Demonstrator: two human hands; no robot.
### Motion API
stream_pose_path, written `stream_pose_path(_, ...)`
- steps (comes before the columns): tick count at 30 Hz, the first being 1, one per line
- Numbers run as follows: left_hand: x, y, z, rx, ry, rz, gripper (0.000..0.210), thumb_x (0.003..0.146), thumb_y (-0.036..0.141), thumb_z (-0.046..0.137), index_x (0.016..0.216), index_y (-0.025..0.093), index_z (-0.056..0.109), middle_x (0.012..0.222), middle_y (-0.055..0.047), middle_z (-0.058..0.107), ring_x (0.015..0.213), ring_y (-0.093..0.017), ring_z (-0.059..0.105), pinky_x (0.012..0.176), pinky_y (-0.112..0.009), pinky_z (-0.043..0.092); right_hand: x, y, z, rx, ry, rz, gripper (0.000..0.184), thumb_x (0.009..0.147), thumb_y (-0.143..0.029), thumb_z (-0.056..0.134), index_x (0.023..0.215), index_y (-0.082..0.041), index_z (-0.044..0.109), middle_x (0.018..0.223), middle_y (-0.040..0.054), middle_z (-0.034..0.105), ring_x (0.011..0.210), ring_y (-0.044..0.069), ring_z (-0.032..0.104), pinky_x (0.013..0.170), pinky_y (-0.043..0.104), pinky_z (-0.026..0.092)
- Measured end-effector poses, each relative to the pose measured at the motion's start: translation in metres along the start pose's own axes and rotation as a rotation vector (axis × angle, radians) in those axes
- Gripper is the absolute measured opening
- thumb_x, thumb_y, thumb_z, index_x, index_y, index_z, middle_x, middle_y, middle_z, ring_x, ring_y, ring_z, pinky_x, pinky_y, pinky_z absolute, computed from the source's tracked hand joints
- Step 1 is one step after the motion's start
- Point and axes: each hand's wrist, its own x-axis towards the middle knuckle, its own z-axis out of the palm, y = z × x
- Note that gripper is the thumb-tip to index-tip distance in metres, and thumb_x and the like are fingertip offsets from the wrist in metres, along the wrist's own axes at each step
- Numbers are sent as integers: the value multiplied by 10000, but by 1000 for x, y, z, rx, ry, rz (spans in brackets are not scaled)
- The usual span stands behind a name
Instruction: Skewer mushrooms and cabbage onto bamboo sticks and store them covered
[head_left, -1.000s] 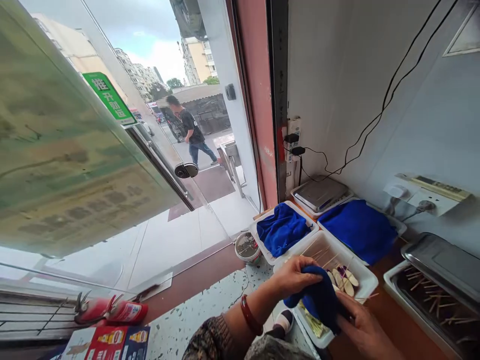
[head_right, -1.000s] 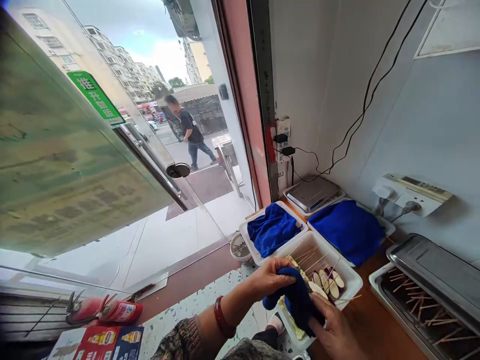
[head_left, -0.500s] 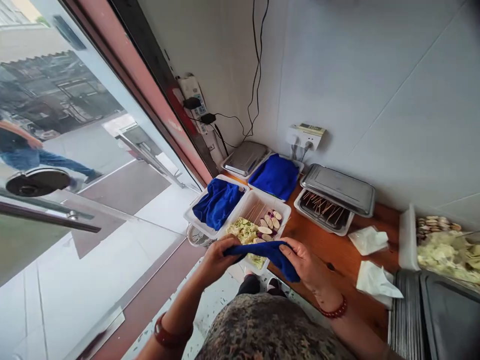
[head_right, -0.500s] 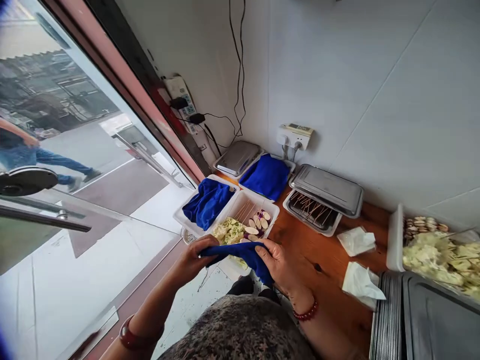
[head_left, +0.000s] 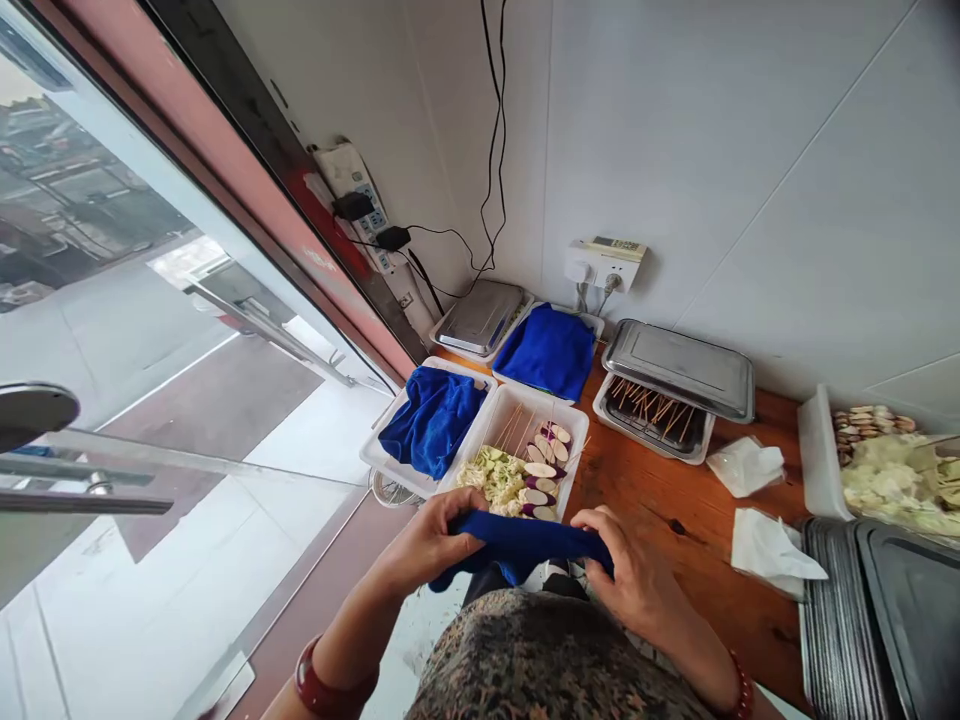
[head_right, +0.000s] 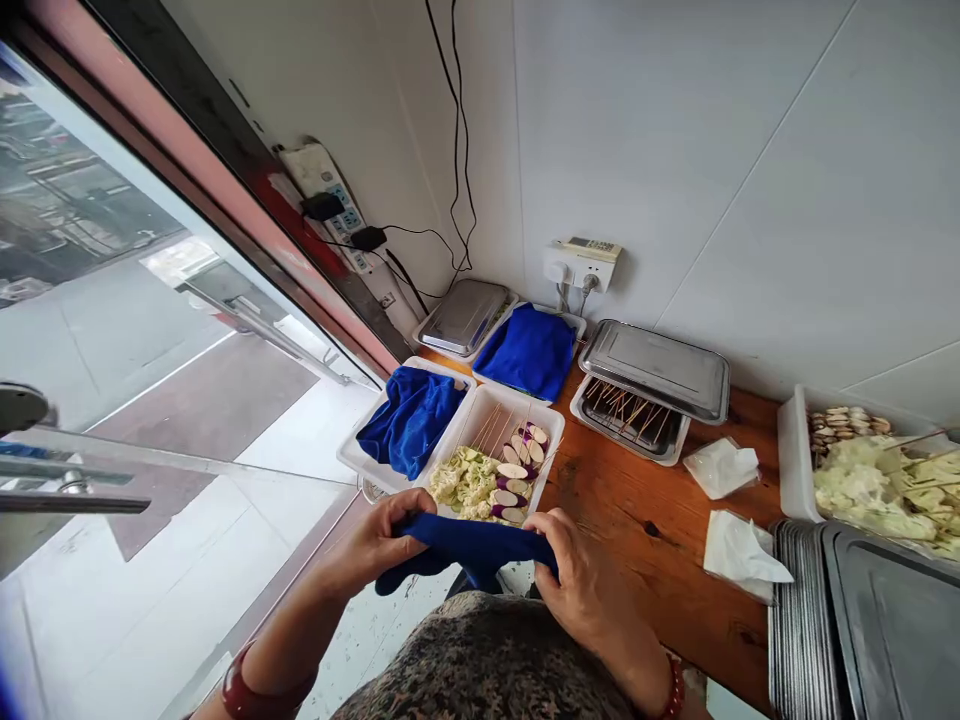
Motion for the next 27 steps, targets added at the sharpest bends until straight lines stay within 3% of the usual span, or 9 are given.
stream_pose_path(3,0,12,-37,177,-27,44,171,807,327,629,844,167,578,713,6,583,626,-105,513,570,-213,420,22,-18,2,35,91,-78,399,848,-54,448,1188,-256,494,1095,56,652,992,176,662,872,292,551)
stream_pose_path(8,19,26,-99,495,7,244,87,831,207,573,818,170,651,765,-24,648,710,-136,588,651,-239,460,62,-43,5,50,45,-109,239,984,-156,467,1157,-255,599,1065,51,692,998,168,670,875,279,544)
stream_pose_path(11,44,29,-125,585,15,373,89,851,200,580,868,178,664,762,-14,646,693,-132,592,655,-243,460,83,-51,7,5,213,-59,203,986,-203,505,1122,-243,650,1193,75,675,1141,215,618,997,372,493)
stream_pose_path(13,60,32,-137,626,15,452,76,868,226,594,887,181,653,779,-9,649,701,-134,593,673,-249,466,96,-56,7,23,349,22,193,989,-216,502,1094,-239,663,1161,69,684,1110,214,627,978,379,501)
stream_pose_path(16,82,41,-149,686,47,565,56,867,223,606,906,189,627,830,-7,651,738,-142,593,709,-264,468,113,-67,6,24,524,115,195,992,-231,492,1074,-244,669,1020,44,697,956,191,659,872,346,537)
stream_pose_path(21,108,52,-157,813,89,737,123,808,128,579,909,195,599,850,-11,615,810,-176,578,769,-300,452,125,-80,-1,-125,710,83,202,980,-247,493,1011,-249,693,997,50,672,981,218,637,910,405,517)
stream_pose_path(24,113,35,-153,867,12,723,168,761,78,543,876,192,590,829,-24,584,802,-194,566,767,-313,451,112,-76,4,-169,639,109,232,984,-242,469,996,-258,700,997,54,654,950,211,641,866,381,528)
stream_pose_path(27,106,-10,-143,926,-115,587,272,703,23,516,886,206,600,864,-44,589,848,-219,580,791,-324,466,86,-57,30,-125,440,161,271,981,-212,437,1005,-254,704,1000,64,645,929,207,646,820,352,535)
